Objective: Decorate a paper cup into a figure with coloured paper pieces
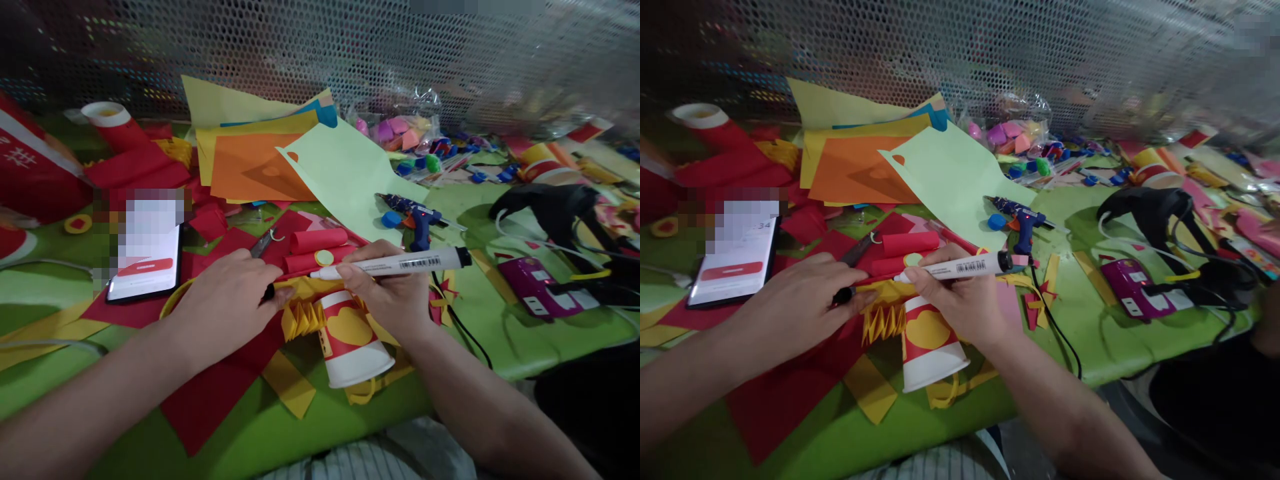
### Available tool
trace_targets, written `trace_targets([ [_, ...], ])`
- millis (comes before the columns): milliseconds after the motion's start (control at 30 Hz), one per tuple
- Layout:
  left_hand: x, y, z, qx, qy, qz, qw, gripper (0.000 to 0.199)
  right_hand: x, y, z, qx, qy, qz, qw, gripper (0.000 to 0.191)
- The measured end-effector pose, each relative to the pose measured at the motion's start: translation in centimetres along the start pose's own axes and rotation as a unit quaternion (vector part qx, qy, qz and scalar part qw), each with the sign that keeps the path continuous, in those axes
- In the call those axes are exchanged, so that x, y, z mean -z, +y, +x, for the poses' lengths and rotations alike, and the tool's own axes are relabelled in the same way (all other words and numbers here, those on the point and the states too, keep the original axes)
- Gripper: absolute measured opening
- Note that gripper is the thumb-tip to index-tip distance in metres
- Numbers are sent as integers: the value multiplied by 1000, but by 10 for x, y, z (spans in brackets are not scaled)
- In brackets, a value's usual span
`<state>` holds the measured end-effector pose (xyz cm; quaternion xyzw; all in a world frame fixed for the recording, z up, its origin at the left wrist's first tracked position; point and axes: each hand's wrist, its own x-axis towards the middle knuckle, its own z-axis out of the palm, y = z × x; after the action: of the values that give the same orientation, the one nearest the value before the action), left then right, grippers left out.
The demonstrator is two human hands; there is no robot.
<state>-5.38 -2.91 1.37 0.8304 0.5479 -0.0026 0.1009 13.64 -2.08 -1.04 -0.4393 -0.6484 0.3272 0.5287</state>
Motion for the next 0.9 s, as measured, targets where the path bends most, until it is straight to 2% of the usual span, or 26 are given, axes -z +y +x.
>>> trace_targets([
  [400, -2, 0, 0, -3, 4, -3, 1000, 33, 4, 6, -3, 32, -12, -45, 998, 11],
  [633, -3, -1, -2, -4, 4, -10, 1000, 32, 8, 3, -1, 33, 2, -20, 999, 10],
  [900, -1, 0, 0, -2, -3, -8, 1000, 31, 3, 3, -2, 24, -17, -8, 1000, 10],
])
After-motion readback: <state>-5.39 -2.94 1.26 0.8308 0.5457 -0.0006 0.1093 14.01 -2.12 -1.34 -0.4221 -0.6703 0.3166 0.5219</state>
